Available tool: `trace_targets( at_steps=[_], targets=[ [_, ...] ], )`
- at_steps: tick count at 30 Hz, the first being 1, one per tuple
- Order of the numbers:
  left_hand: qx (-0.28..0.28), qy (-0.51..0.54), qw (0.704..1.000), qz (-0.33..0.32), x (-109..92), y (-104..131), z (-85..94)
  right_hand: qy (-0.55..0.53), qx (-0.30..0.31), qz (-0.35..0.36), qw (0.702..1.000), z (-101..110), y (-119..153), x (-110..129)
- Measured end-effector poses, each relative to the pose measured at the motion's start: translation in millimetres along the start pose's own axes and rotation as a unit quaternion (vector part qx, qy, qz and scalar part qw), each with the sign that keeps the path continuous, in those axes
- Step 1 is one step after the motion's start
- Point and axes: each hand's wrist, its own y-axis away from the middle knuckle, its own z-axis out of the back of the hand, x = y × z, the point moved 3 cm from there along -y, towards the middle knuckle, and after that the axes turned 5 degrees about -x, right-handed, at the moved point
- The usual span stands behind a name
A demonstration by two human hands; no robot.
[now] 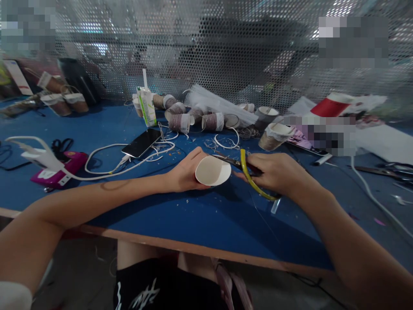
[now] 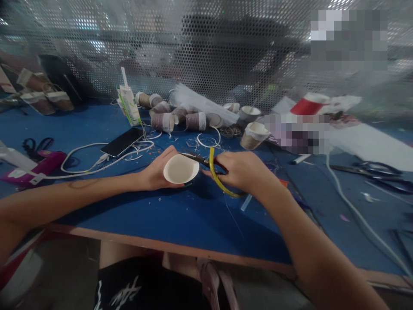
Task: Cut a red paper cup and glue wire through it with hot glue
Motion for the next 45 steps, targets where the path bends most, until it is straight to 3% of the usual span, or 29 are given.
trace_targets(
  at_steps=[5,15,26,45],
  targets=[
    [-0.009,0.001,1.000,0.006,1.3,0.4,0.2,-0.018,0.001,0.032,0.999,-4.9,2.4,-5.9],
    [0.009,0.013,1.000,-0.017,0.1,-1.8,-0.7,0.006,0.014,-0.010,1.000,1.2,0.4,0.8],
    [0.016,0.010,1.000,-0.012,0.9,-2.4,-1.6,0.011,0.021,-0.001,1.000,-2.3,3.6,-3.5],
    [0.000,0.023,0.997,-0.068,1.9,-2.1,-3.7,0.011,0.033,-0.017,0.999,3.3,2.7,4.5]
  ],
)
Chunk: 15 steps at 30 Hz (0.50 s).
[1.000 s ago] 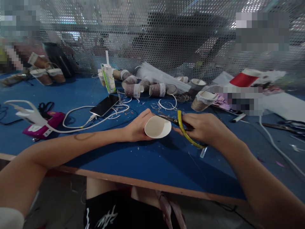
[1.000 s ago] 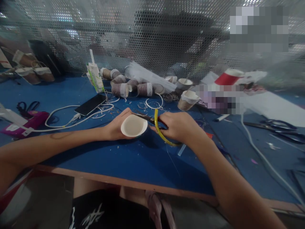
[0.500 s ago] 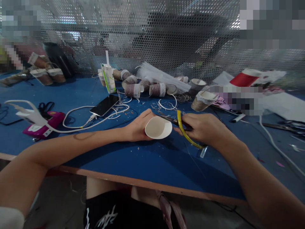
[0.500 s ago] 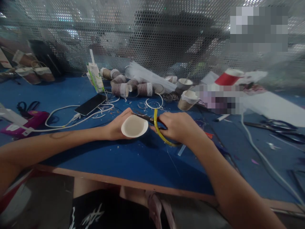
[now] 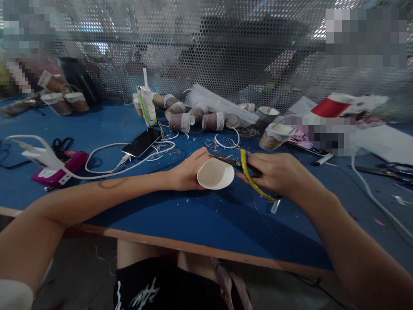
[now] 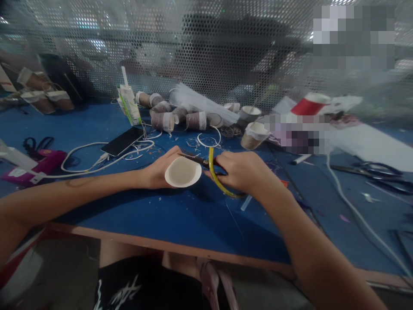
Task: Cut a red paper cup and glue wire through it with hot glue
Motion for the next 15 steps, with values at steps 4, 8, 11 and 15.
trace_targets(
  at_steps=[4,8,11,15],
  targets=[
    [0.007,0.010,1.000,-0.013,0.6,1.1,-1.0,0.019,-0.010,0.011,1.000,0.2,-0.5,1.4],
    [0.021,0.012,1.000,-0.004,1.9,0.5,0.3,0.037,-0.018,0.040,0.998,-3.5,4.0,-4.2],
    [0.043,0.004,0.999,0.018,2.2,-0.7,1.0,0.053,-0.021,0.049,0.997,-6.0,5.2,-6.5],
    [0.046,0.019,0.999,0.011,0.2,-2.1,1.5,0.035,-0.022,0.038,0.998,-5.3,1.9,-2.4]
  ],
)
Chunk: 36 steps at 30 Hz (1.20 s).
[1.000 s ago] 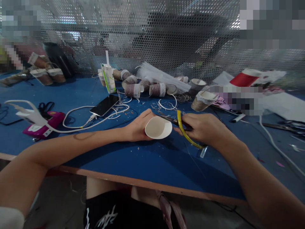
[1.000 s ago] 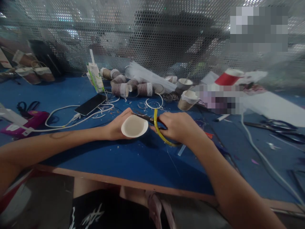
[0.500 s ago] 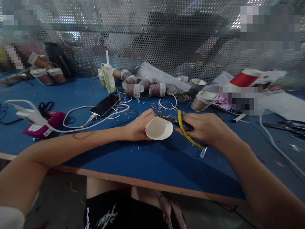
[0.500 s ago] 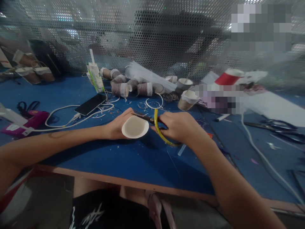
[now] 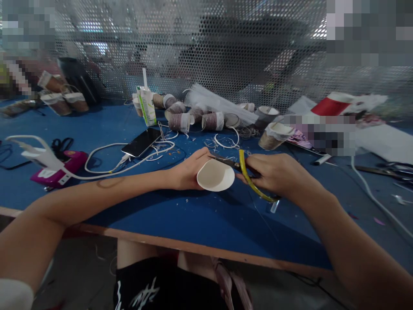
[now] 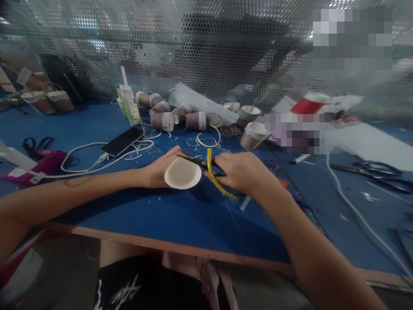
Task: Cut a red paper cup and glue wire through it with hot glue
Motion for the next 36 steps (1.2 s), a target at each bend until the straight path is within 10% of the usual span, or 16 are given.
trace_targets(
  at_steps=[26,36],
  targets=[
    [0.057,0.020,0.997,-0.044,-7.3,-5.9,-7.5,0.017,0.016,0.045,0.999,1.1,-0.6,5.0],
    [-0.007,0.185,0.970,0.157,7.5,3.9,-8.2,-0.013,-0.069,-0.149,0.986,4.5,-4.4,-12.4]
  ],
)
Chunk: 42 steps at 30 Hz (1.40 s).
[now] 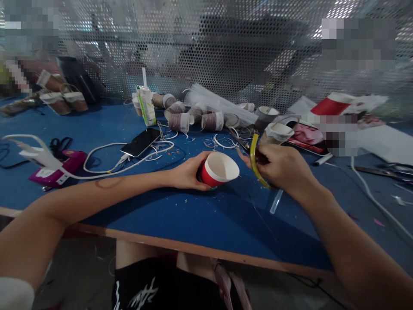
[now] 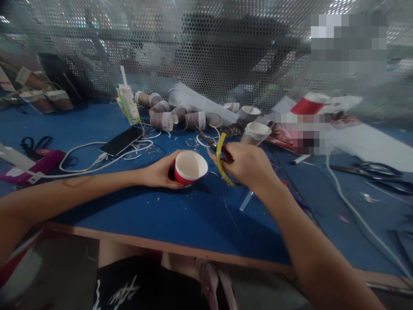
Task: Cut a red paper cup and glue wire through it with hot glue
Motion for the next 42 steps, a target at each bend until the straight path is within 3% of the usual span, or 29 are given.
trace_targets(
  at_steps=[4,9,19,29,42],
  targets=[
    [0.019,0.058,0.998,0.029,1.0,0.9,-2.0,-0.062,0.003,-0.006,0.998,-5.7,-4.0,-4.9],
    [0.001,0.085,0.996,0.034,5.1,-0.5,-3.2,-0.124,0.024,0.029,0.992,-8.4,-5.8,-5.2],
    [0.025,0.073,0.997,0.029,3.8,-2.1,-3.7,-0.028,0.107,0.039,0.993,-2.7,-1.2,-0.4],
    [0.040,0.078,0.996,0.028,2.9,-3.9,-2.7,-0.023,0.168,0.041,0.985,-9.4,-3.9,-2.1],
    [0.041,0.066,0.997,0.030,5.5,-4.8,-2.3,-0.047,0.168,0.098,0.980,-9.2,-6.4,-5.6]
  ],
)
